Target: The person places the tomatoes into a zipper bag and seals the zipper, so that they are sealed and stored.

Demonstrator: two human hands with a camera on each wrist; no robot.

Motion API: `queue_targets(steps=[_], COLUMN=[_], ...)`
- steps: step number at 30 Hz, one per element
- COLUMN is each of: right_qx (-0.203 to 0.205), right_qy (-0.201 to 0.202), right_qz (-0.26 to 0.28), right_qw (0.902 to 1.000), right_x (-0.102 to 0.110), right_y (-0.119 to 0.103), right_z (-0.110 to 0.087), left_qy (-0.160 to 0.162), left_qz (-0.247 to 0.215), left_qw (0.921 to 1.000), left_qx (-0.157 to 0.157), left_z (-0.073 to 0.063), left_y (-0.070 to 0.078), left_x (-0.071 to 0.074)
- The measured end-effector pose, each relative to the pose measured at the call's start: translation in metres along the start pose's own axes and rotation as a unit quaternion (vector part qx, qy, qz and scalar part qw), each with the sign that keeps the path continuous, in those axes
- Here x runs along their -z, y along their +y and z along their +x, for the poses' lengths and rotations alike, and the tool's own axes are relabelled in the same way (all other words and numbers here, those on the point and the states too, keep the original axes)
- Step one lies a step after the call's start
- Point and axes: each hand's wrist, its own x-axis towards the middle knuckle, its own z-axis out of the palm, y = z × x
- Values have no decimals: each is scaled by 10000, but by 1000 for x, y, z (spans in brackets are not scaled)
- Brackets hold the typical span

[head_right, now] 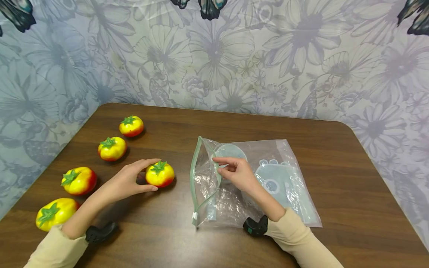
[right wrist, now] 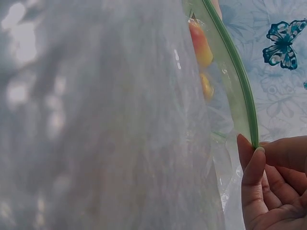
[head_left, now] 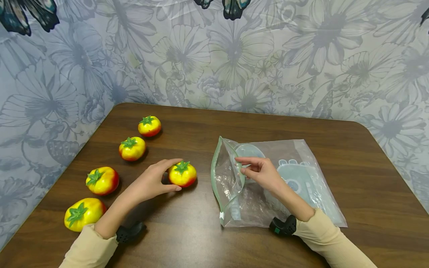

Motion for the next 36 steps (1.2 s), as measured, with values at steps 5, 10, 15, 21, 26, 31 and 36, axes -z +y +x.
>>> queue_targets(steps=[5,10,15,21,26,31,36], right_qx=[-14,19,-46,-154,-141,-153,-150], right_qy=[25,39,30,15,-30,-41,-75], right_qz=[6,5,-8,-40,-49,-68,20], right_qw=[10000,10000,10000,9999,9999,9999,9999], right_x=[-1,-1,-2,-3,-2,1,4], right_y=[1,2,0,-3,-2,-2,-2], right_z=[0,-1,-2,-2,0,1,2], left_qy=[5,-86,-236,-348,-396,-530,-624], left_qz=[-226,-296,-353,-481,-527,-440,-359], left_qw=[9997,9993,9985,9971,9958,9952,9954], left_qx=[-65,-202,-349,-471,-636,-688,-638], left_z=[8,19,30,43,52,58,63], left_y=[5,16,27,42,49,52,52], left_x=[-4,-7,-13,-22,-34,-44,-51])
